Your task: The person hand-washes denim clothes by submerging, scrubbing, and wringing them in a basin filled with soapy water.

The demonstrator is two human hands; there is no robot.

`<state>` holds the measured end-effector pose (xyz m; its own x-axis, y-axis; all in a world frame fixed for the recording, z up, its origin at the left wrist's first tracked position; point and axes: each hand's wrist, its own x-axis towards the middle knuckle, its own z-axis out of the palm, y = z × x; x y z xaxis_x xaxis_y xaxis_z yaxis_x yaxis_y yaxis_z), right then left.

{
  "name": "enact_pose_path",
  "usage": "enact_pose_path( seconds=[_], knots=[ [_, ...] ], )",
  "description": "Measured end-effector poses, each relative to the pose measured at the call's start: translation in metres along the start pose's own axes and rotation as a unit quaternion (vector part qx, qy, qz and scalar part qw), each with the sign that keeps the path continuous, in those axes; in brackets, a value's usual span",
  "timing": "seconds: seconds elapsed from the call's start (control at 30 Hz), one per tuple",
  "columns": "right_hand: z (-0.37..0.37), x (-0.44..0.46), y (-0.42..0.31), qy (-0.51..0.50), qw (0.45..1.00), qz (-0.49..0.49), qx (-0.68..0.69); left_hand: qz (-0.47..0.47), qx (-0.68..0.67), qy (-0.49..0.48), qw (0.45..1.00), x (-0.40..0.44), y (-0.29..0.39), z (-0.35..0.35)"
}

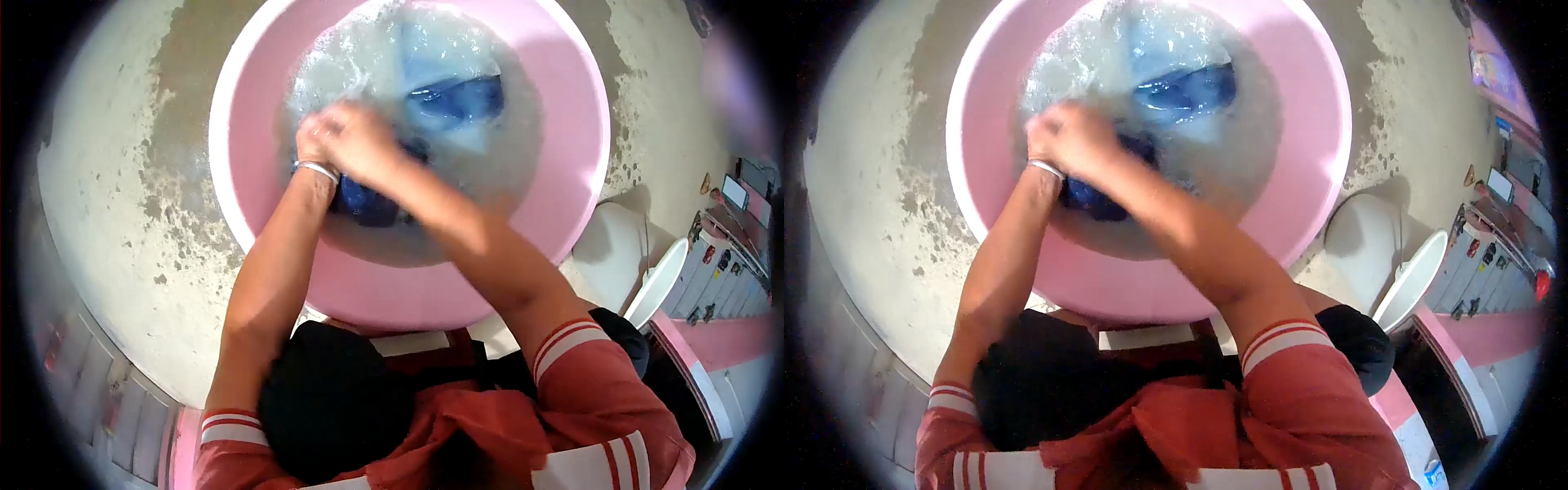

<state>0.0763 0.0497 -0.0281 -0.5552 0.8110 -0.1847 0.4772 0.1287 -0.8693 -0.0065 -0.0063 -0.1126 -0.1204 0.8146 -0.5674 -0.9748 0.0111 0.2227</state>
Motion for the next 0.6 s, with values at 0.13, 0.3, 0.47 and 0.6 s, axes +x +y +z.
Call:
enact_pose_path(
  seconds=[0.13,0.3,0.47,0.6],
  knots=[
    [0.008,0.008,0.032,0.049,0.995,-0.006,-0.091,-0.032,0.113,0.098,0.988,-0.004,-0.024,-0.022],
    [-0.018,0.049,0.077,0.061,0.993,0.049,-0.083,-0.191,0.002,0.051,0.980,-0.013,0.000,0.031],
    [-0.051,0.050,0.089,0.064,0.988,0.142,-0.012,-0.135,0.145,0.123,0.972,-0.004,0.018,0.041],
    [-0.045,0.023,0.080,-0.033,0.992,0.081,-0.096,-0.114,0.188,0.225,0.949,0.011,0.004,0.008]
  ],
)
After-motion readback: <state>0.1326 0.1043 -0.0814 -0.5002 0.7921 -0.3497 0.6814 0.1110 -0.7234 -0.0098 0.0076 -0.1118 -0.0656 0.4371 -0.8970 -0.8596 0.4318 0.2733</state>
